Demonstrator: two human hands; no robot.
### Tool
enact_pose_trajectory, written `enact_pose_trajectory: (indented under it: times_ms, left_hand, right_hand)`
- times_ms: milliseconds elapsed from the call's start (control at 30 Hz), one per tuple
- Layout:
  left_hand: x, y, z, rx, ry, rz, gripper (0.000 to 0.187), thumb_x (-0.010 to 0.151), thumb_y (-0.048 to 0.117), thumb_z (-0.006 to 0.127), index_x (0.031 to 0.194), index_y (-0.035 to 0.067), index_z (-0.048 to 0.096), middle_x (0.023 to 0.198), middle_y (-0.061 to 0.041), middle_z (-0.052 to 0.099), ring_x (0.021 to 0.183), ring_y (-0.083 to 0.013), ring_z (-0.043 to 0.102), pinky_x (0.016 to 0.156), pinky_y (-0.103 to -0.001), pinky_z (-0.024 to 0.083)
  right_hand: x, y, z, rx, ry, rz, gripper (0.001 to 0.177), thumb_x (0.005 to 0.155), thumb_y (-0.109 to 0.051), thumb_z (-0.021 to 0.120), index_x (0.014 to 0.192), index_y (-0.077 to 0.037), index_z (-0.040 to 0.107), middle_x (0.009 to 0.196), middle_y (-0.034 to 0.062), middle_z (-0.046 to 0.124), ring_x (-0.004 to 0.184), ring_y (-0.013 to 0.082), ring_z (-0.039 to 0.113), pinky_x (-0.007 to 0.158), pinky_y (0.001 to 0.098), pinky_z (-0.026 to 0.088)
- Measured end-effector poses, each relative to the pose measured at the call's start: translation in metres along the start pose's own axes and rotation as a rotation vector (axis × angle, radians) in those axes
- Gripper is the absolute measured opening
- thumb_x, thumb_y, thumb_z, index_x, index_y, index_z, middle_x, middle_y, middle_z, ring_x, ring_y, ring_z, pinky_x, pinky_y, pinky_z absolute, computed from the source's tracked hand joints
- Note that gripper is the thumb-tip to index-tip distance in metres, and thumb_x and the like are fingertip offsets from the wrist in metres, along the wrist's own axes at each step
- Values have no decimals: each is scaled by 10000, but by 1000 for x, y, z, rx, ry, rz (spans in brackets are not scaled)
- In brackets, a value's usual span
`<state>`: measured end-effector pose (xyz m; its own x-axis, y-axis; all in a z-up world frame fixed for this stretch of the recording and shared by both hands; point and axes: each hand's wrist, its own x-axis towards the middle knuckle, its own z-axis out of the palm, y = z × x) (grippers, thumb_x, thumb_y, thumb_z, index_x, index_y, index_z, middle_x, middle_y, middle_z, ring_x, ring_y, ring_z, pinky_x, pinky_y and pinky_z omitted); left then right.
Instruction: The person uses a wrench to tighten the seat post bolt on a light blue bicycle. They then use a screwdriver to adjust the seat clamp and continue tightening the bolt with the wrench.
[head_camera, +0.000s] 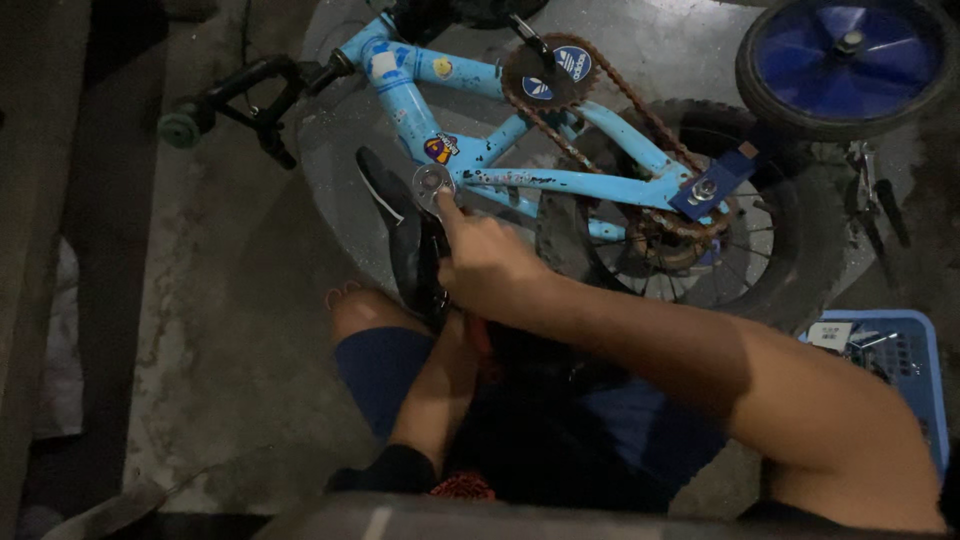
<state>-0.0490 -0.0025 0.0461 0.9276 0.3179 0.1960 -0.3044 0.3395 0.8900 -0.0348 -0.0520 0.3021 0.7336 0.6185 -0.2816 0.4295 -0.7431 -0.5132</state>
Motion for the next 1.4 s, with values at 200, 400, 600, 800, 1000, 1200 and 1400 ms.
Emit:
enact_pose_trajectory:
  times_ms: [200,400,600,800,1000,1200,1400]
  left_hand:
    - [18,-2,4,-373,-44,21,444,1051,339,502,1401,66,495,1305,-59,615,1196,-194,606,1043,-385,498]
    - [33,-49,-8,-585,181,131,365,1172,382,502,1316,57,584,1219,-44,604,1095,-187,560,1011,-364,477]
    - [24,-61,-20,165,168,214,284,1145,348,478,1245,98,569,1104,11,539,985,-132,483,907,-289,452]
    - [25,-32,-7,-445,136,159,284,1106,330,458,1180,92,595,1073,19,559,989,-114,510,978,-282,447]
    - [35,-51,-10,-497,392,-57,308,1107,366,544,1114,67,614,1002,-6,573,907,-140,514,873,-316,431]
    - [35,-70,-19,-721,295,-45,274,1161,345,571,1125,77,614,1025,-4,571,949,-156,513,930,-329,433]
    - [27,-51,-4,-221,191,-27,332,1136,396,518,1166,83,625,1050,-9,592,969,-159,529,930,-332,440]
  right_hand:
    - [-5,-2,-37,-136,-75,24,859,793,-178,689,1532,-15,283,1051,256,708,980,434,699,846,502,551]
    - [8,24,-66,-375,19,-62,588,873,-131,661,1443,-255,586,997,208,740,942,386,731,842,523,551]
    - [60,61,-73,-602,41,-252,643,849,-56,668,1372,-431,648,1033,101,733,1005,299,697,994,676,319]
    - [102,98,-79,-687,226,-656,550,863,-39,646,1260,-409,731,1066,10,742,1146,248,648,1086,648,280]
    - [96,91,-85,-735,301,-792,493,911,-81,630,1297,-368,734,1119,47,744,1114,250,657,1016,475,447]
    - [52,87,-82,-693,136,-667,445,1009,-166,637,1453,-188,631,1040,149,718,1001,296,674,845,431,555]
    - [1,51,2,-740,252,-282,768,779,-285,682,1425,81,481,983,166,705,861,293,686,601,374,590]
